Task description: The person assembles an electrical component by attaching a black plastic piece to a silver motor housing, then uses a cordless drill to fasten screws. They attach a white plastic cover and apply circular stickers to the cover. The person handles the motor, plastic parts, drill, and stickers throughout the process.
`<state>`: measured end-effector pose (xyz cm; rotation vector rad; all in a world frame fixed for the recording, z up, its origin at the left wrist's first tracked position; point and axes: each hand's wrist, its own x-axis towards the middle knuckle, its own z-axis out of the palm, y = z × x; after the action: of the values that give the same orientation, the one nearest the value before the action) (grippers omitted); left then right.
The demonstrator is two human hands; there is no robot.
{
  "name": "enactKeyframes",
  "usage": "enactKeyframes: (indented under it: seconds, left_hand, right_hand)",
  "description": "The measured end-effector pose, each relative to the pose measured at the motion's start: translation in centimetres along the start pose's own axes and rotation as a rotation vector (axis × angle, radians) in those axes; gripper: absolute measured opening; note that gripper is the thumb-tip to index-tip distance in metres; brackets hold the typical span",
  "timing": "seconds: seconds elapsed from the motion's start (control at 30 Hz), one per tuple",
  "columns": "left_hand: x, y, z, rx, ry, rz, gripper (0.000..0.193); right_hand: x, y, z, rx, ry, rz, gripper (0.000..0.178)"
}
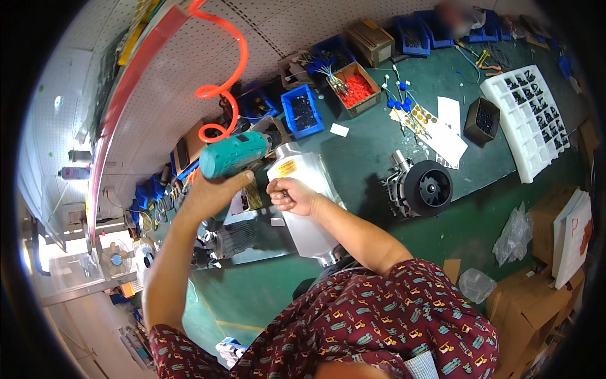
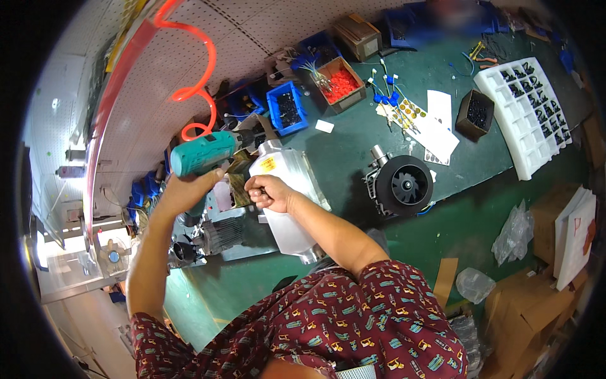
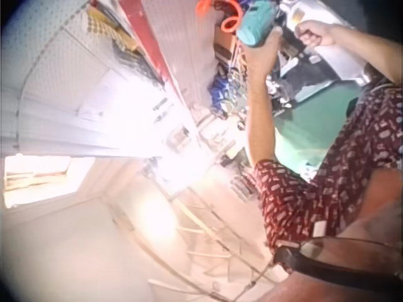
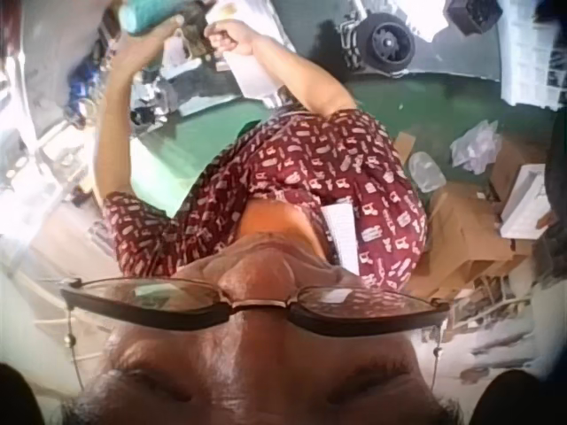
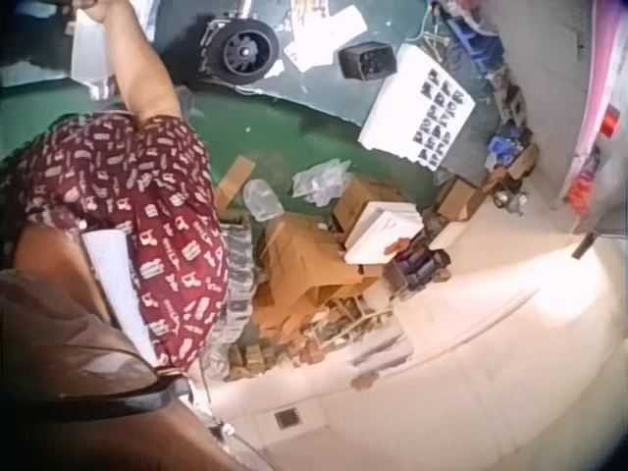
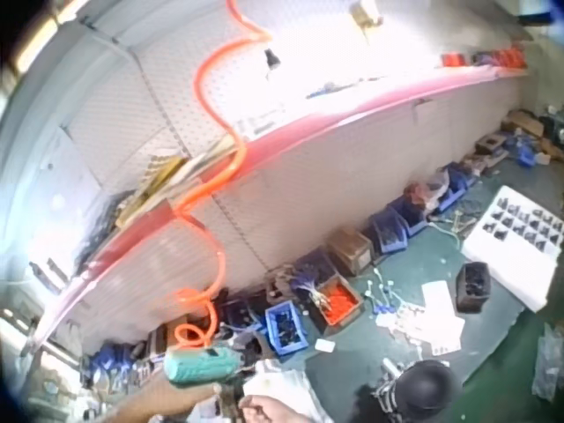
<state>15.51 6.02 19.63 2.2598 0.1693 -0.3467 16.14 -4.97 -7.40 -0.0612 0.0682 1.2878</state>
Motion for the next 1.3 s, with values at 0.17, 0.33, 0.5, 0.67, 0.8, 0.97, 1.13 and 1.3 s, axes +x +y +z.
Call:
enactKeyframes:
  seconds: [0.17,0.33,0.5,0.67,0.8,0.97,1.13,1.3]
  left_hand:
    - [-9.1,-3.1,2.2,-0.007,0.16,0.131,0.03]
    - [-20.0,-9.8,5.0,-0.137,0.167,-0.028,0.026]
    - [-29.4,-17.8,8.2,-0.284,0.162,0.055,0.029]
    - [-35.3,-21.8,9.9,-0.481,0.089,-0.172,0.03]
    - [-37.6,-22.9,10.2,-0.55,0.058,-0.25,0.03]
    - [-39.3,-23.8,10.6,-0.579,0.085,-0.299,0.03]
    - [-39.8,-24.7,10.7,-0.521,0.085,-0.306,0.028]
    - [-40.3,-25.5,10.6,-0.295,0.071,-0.221,0.026]
  right_hand:
    - [-3.2,-0.8,2.0,-0.442,0.587,-0.401,0.027]
    - [-15.1,0.7,-0.4,-0.472,0.782,-0.598,0.026]
    - [-23.7,9.7,1.7,-0.518,0.956,-0.533,0.02]
    - [-22.5,17.7,1.9,-0.413,0.833,-0.491,0.019]
    - [-19.4,20.2,0.7,-0.303,0.733,-0.385,0.017]
    - [-16.5,22.2,0.5,-0.228,0.613,-0.299,0.014]
    - [-15.9,22.7,-0.9,-0.142,0.536,-0.228,0.015]
    - [-15.7,23.0,-1.3,-0.227,0.655,-0.157,0.015]
